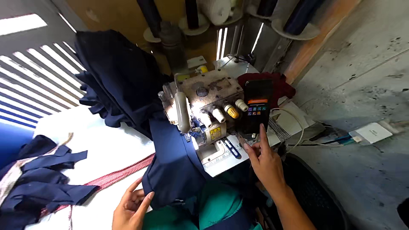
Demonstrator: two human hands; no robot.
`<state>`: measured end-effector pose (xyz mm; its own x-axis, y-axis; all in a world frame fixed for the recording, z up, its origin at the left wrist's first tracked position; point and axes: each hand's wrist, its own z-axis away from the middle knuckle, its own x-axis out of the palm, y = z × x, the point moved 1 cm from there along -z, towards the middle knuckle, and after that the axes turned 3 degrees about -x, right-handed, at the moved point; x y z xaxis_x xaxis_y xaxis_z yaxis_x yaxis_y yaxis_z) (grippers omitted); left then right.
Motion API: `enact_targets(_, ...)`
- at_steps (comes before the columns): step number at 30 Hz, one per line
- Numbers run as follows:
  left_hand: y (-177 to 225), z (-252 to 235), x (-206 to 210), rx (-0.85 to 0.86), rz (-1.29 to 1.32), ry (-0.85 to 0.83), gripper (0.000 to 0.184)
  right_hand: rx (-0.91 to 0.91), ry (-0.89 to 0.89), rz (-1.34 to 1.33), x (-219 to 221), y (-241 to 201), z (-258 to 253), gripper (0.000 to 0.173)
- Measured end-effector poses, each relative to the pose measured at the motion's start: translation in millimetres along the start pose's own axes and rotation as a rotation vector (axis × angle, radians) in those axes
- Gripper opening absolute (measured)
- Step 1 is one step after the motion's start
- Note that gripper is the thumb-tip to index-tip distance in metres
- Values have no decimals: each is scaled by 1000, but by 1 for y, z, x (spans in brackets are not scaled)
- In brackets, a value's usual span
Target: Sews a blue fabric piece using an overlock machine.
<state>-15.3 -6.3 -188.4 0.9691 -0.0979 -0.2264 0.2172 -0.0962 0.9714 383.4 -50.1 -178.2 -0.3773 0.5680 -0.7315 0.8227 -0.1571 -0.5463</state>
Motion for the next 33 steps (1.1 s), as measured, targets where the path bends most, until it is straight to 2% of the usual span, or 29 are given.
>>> enact_targets(7,-11,6,-2,36,113,-21,54,-37,-4,66,-3,-2,-12,66)
enact_targets(10,-11,5,-5,20,116,-53,55,-101,78,-55,-2,-13,-5,56)
enact_targets(12,-9,6,-2,19,110,-33,57,-147,-4,-178,4,-28,8,47)
enact_targets(15,-3,10,7,79,-97,105,59,-306,-254,-202,26,-53,40,53)
enact_targets(17,6,20,11,173,-368,272,56,-444,-328,-178,37,-63,64,33)
enact_targets(19,26,33,22,269,-470,347,42,-424,-345,-276,32,-68,85,21)
enact_targets(21,48,48,43,247,-322,199,28,-332,-354,-421,13,-74,104,17)
enact_targets(24,66,65,85,-63,33,-184,34,-381,-445,-503,-17,-82,130,15)
enact_targets(26,63,69,106,-207,179,-278,33,-473,-556,-524,-22,-79,145,16)
enact_targets(28,60,67,115,-273,254,-280,27,-525,-626,-521,-17,-66,145,19)
enact_targets(30,61,62,113,-300,290,-248,23,-383,-533,-482,-15,-43,119,23)
enact_targets(31,62,59,108,-311,315,-239,23,-272,-417,-471,-17,-31,94,22)
enact_targets(33,61,55,96,-367,445,-257,25,-96,-63,-410,-22,-2,40,26)
